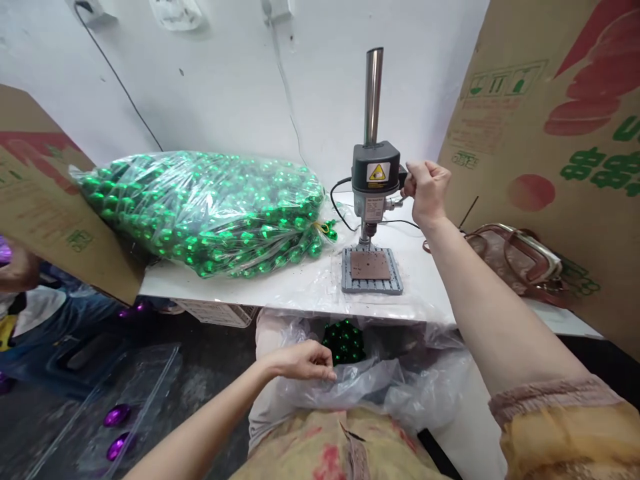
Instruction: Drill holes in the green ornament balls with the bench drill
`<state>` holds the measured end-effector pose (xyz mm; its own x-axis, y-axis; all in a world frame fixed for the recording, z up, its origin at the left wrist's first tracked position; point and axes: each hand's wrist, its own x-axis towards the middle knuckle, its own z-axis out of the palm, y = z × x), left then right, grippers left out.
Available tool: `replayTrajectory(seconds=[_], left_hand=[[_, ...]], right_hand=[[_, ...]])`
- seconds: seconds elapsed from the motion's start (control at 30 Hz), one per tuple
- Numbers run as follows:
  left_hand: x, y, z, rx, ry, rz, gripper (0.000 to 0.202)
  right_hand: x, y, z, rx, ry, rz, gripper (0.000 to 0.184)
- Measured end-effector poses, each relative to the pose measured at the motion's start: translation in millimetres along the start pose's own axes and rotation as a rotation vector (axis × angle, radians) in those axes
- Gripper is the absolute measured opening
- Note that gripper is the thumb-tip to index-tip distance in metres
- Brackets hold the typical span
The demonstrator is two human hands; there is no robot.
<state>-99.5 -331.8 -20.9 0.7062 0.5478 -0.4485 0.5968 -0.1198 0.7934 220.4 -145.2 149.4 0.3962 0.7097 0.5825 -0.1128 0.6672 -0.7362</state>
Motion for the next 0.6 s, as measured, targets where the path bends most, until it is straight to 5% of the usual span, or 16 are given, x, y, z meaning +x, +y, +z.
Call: replayTrajectory(seconds=[0.13,0.27,0.4,0.6], left_hand=[[1,-3,-23.3,-0.123,0.328,0.116,0.05],[29,0,-77.2,-0.155,0.687,0.203,0.045],[74,0,-130.7,0.073,1.001,-0.073,0.03],[133,-5,-170.4,0.154,1.087,-0.32,0.063]], right_hand=[[-5,-4,2,0.017,0.001,-0.015,0.044],[-11,-7,3,0.033,0.005,-0.017,0.045],[-13,-8,4,0.045,0.008,-0.014,0.051],[-14,-6,5,0.047,-0.001,-0.012,0.053]])
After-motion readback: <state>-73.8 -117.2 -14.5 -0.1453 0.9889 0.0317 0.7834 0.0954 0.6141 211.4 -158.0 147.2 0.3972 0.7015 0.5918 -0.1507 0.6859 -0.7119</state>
